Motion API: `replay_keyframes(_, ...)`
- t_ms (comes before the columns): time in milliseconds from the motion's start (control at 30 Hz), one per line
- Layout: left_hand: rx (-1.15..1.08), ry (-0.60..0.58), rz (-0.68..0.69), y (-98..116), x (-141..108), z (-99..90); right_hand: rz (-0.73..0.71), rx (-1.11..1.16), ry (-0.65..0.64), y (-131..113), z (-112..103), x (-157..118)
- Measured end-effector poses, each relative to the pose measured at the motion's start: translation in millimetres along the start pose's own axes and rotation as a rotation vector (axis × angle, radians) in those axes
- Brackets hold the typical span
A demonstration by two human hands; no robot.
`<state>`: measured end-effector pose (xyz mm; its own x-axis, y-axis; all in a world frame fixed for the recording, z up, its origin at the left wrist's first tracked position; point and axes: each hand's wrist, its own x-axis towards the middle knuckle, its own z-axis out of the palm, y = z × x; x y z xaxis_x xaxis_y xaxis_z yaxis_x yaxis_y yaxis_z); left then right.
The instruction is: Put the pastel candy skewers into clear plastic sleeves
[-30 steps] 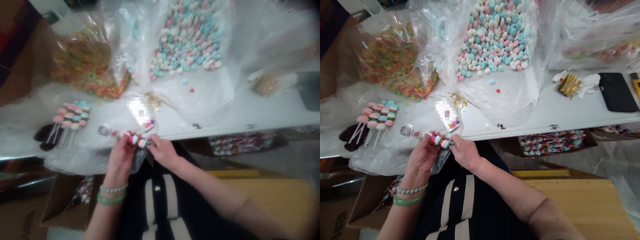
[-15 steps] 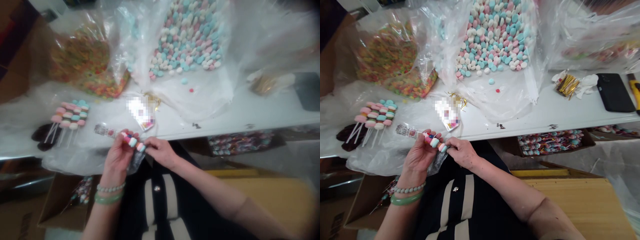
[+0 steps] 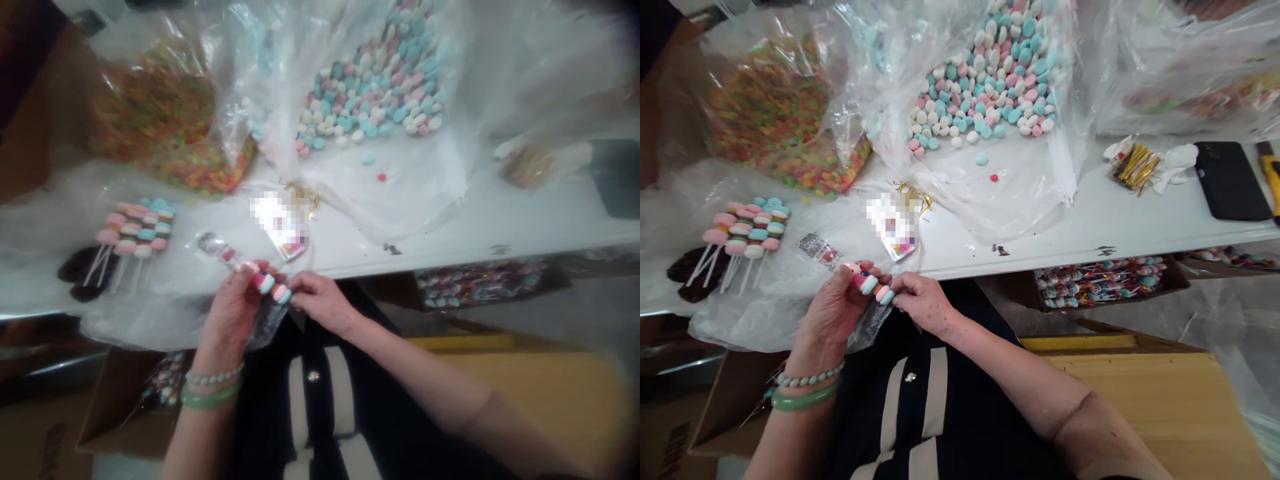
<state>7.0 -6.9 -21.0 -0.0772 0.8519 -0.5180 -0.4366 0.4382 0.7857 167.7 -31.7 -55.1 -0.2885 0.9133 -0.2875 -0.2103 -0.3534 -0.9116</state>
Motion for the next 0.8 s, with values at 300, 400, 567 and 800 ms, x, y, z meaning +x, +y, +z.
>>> replay_keyframes(300, -0.197, 0.029, -0.104, -6.5, 5.3, 12.0, -0.117, -0.337, 0.201, 9.4, 2.8, 2.9)
replay_keyframes(400, -0.212, 0.047, -0.153, -7.2, 4.5, 13.7, -0.192, -0.569, 0.061, -0.1, 0.1, -2.4)
replay_keyframes(567, -0.181, -0.062, -0.291, -6.1, -3.7, 11.3, -0.477, -0.907, 0.163, -14.0, -3.7, -12.0)
replay_keyframes(800, -0.058, -0.087, -0.345, -6.5, -22.2, 16.4, -0.774, -1.216, 0.125, -9.6, 1.5, -10.6)
